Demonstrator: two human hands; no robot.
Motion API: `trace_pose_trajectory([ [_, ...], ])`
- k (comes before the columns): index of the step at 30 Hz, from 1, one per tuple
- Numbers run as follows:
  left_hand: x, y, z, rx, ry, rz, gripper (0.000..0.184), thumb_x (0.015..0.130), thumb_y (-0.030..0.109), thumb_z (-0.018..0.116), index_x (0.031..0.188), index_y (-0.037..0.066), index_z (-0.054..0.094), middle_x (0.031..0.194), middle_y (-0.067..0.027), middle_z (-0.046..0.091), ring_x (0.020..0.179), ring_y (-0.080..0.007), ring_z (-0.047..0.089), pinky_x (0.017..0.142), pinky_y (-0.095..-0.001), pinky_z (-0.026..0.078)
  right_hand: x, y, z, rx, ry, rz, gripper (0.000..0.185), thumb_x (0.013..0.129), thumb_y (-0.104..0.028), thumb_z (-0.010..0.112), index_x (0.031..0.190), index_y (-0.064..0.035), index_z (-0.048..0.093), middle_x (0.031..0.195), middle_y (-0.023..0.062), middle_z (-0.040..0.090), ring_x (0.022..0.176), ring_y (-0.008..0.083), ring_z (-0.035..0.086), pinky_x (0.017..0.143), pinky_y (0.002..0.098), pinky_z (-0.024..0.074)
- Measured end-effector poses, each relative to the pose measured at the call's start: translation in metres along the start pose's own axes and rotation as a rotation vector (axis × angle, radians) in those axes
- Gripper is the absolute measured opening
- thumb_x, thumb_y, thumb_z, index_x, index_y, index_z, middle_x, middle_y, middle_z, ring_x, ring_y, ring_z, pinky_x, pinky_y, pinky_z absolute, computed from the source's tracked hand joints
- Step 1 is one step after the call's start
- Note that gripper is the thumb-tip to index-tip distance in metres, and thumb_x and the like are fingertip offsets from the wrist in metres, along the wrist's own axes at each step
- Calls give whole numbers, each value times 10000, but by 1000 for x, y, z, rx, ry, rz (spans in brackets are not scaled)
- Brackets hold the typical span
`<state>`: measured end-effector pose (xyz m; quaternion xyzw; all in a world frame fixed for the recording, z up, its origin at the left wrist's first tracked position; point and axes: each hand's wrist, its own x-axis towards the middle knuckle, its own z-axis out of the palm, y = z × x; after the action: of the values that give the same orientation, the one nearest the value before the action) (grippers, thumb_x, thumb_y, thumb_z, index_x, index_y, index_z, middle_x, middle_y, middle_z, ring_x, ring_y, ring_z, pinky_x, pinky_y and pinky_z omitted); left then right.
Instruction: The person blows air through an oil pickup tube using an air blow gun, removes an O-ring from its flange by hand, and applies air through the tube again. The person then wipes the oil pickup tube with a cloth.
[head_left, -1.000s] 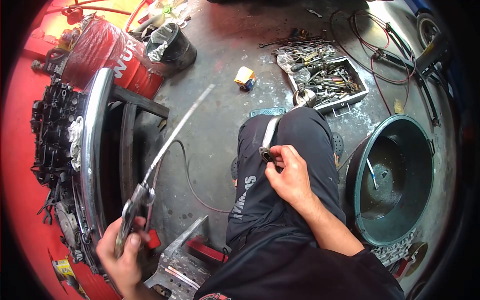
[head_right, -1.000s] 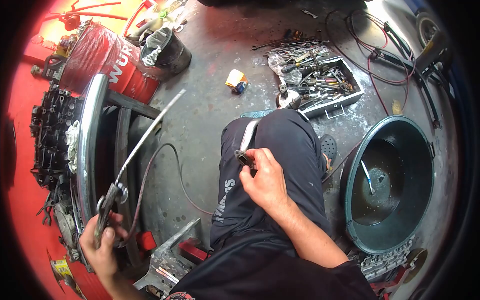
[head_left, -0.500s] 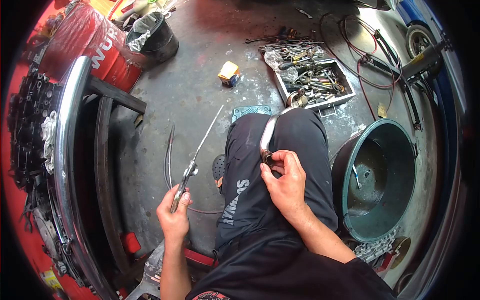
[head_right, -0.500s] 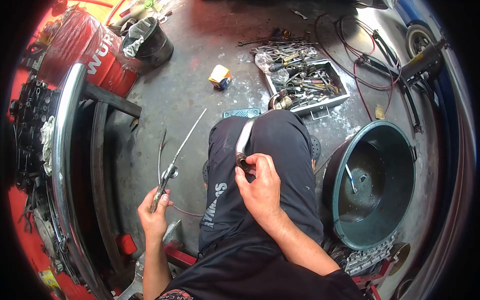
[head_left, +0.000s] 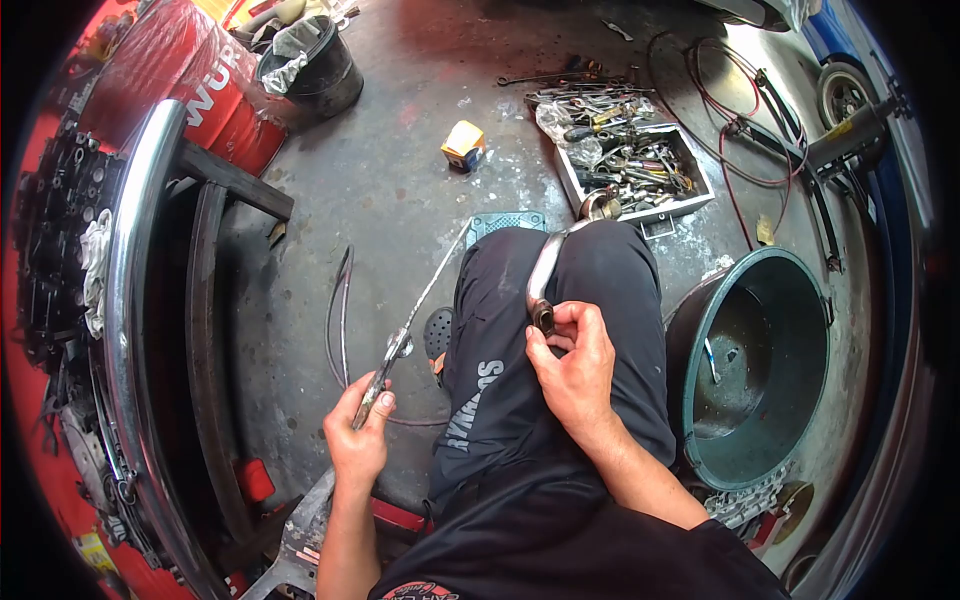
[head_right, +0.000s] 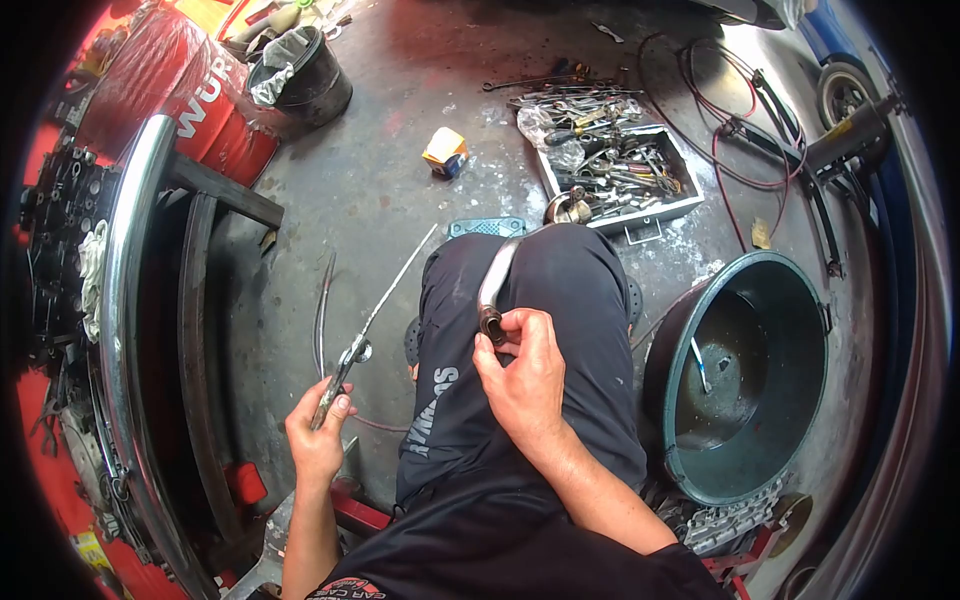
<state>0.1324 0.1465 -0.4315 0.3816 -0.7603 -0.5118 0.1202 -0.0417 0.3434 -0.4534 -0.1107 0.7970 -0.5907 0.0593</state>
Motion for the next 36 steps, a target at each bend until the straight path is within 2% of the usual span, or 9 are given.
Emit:
trace_pose_trajectory([
  [6,-25,19,-27,53,-2,82,292,915,0,637,1199,-68,635,1020,-114,714,833,-156,673,767,-299,569,-2,3,3,13,38,-50,287,840,26,720,1074,39,555,1075,125,563,860,189,679,750,301,583],
  [11,-52,74,-87,280,-135,282,371,847,165,713,1120,-81,665,922,-137,736,688,-155,677,666,-274,543,-1,6,7,-70,64,-140,281,825,37,728,1063,22,579,1069,131,590,843,210,683,724,308,586],
  [15,-68,108,-109,229,-198,199,367,724,89,774,1047,-61,685,892,-171,718,755,-240,710,688,-309,536,-1,9,13,-83,101,-204,283,814,47,733,1054,17,585,1056,134,604,832,222,684,708,311,589],
  [17,-74,111,-110,218,-161,253,519,808,368,796,1039,-83,688,828,-137,721,613,-176,674,578,-266,516,-1,9,12,-118,104,-225,288,807,56,736,1050,13,587,1059,132,609,831,227,686,705,311,596],
  [19,-76,113,-110,238,-153,250,545,791,394,811,1024,-84,690,804,-139,711,616,-181,678,587,-267,516,-1,9,12,-124,105,-229,289,806,58,736,1050,12,587,1059,132,611,835,230,688,708,312,599],
  [26,-76,113,-108,330,-199,291,515,763,364,823,1011,-70,697,800,-155,708,650,-201,689,616,-278,520,-1,13,15,-152,92,-260,273,824,59,729,1052,28,583,1063,110,593,846,175,668,725,280,575],
  [31,-74,126,-105,414,-167,379,468,745,324,829,964,-68,696,791,-165,708,644,-229,693,622,-294,526,3,4,13,-211,18,-157,296,811,33,732,1052,12,562,1030,120,590,823,225,676,721,324,567],
  [33,-73,143,-108,433,-287,361,256,784,9,742,1009,-93,673,939,-212,705,848,-322,715,733,-328,543,4,2,14,-232,-3,-132,314,802,24,731,1056,-4,548,1023,130,591,814,268,685,709,358,568],
  [36,-76,145,-111,396,-270,339,240,781,6,748,994,-89,687,938,-206,711,837,-308,711,738,-322,536,6,3,15,-219,-34,-31,341,807,19,725,1097,-7,546,1028,131,590,839,264,688,735,354,568],
])
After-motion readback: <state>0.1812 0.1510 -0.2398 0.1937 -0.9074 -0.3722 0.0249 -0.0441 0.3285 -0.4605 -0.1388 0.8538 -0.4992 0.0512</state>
